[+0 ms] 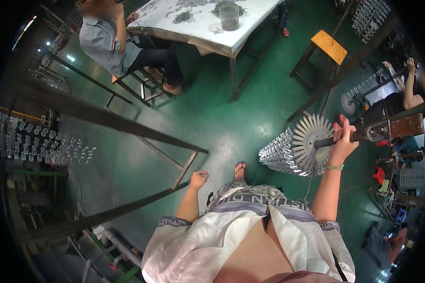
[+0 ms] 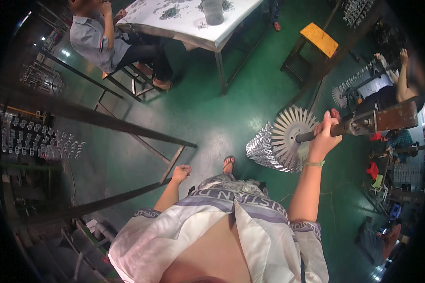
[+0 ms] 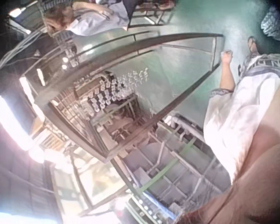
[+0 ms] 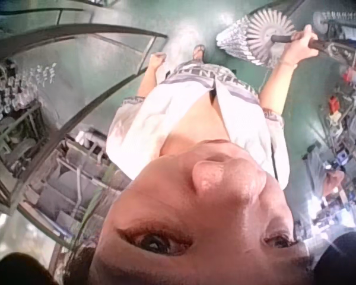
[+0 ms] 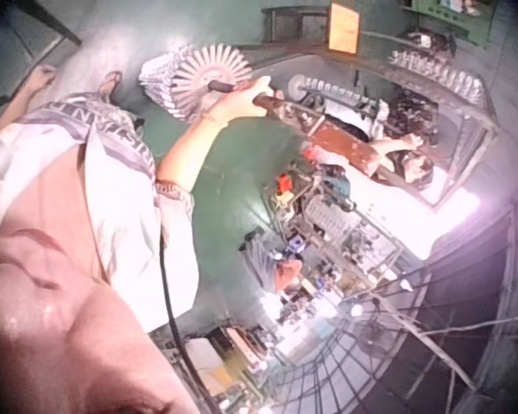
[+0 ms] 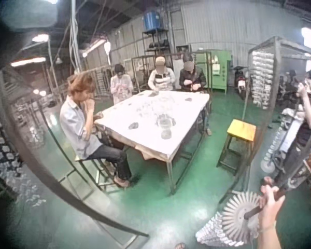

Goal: The person uses a hammer to attach small metal pieces to a circular metal frame. They repeatedly pick up pieces from a table and hammer them into place on the frame, working alongside another person in a workshop setting.

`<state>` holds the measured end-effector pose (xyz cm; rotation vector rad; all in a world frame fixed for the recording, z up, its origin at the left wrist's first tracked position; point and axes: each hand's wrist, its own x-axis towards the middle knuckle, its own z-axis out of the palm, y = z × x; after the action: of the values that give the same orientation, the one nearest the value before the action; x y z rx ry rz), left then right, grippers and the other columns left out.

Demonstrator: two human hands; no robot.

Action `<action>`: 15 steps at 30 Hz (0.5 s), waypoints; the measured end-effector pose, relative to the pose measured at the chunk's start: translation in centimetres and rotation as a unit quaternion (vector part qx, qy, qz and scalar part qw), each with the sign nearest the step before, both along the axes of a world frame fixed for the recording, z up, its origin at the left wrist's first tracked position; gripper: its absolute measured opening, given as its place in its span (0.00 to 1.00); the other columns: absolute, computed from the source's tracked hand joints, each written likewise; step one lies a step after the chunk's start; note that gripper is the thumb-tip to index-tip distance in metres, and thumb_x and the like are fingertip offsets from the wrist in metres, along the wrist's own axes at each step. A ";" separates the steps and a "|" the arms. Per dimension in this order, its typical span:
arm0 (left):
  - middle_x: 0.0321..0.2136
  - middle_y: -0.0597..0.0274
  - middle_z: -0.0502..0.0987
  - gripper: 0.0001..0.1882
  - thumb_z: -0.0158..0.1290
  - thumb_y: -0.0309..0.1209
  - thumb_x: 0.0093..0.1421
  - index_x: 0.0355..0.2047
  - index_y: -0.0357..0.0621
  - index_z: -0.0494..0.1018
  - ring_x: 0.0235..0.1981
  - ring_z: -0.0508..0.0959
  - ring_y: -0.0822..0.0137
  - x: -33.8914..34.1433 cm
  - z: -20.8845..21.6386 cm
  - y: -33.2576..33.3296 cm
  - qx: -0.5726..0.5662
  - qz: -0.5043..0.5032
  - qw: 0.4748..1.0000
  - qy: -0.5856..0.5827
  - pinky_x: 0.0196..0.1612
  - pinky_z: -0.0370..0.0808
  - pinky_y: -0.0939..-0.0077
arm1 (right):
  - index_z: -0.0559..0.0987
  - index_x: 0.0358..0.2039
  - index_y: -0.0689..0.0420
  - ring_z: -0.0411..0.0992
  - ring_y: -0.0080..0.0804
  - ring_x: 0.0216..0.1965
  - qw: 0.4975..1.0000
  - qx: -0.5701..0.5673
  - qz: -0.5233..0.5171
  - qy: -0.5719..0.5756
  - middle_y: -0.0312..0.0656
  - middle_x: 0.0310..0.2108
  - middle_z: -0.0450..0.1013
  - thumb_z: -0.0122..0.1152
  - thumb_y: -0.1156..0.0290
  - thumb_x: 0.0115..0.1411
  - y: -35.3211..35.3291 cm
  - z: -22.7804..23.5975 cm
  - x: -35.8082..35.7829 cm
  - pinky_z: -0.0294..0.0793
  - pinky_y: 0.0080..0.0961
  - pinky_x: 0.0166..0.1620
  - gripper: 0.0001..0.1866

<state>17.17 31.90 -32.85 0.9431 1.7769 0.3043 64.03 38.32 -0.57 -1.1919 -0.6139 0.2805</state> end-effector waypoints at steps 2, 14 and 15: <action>0.22 0.60 0.79 0.11 0.59 0.33 0.49 0.32 0.42 0.77 0.24 0.78 0.72 0.4 0.3 3.2 0.035 -0.025 0.999 0.001 0.31 0.73 0.76 | 0.64 0.15 0.57 0.52 0.16 0.08 1.000 0.015 0.014 0.017 0.32 0.11 0.58 0.57 0.73 0.56 2.8 -0.2 -0.6 0.52 0.16 0.14 0.16; 0.30 0.55 0.80 0.14 0.58 0.35 0.50 0.37 0.44 0.76 0.34 0.79 0.63 9.1 3.9 17.1 0.105 -0.117 0.988 -0.005 0.39 0.73 0.72 | 0.64 0.13 0.53 0.54 0.14 0.09 0.994 0.008 0.103 0.034 0.28 0.09 0.58 0.58 0.73 0.56 20.3 -1.7 -0.3 0.50 0.15 0.12 0.18; 0.31 0.55 0.80 0.14 0.58 0.35 0.50 0.37 0.44 0.76 0.34 0.79 0.63 10.2 4.4 18.2 0.105 -0.116 0.988 -0.001 0.40 0.73 0.72 | 0.64 0.12 0.53 0.54 0.14 0.09 0.995 -0.004 0.096 0.023 0.27 0.09 0.58 0.59 0.74 0.55 21.9 -1.4 -0.1 0.50 0.15 0.13 0.18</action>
<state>27.35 50.08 -28.45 1.2878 1.6344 0.3464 63.97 60.17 -1.98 -1.1321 -0.6894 0.4722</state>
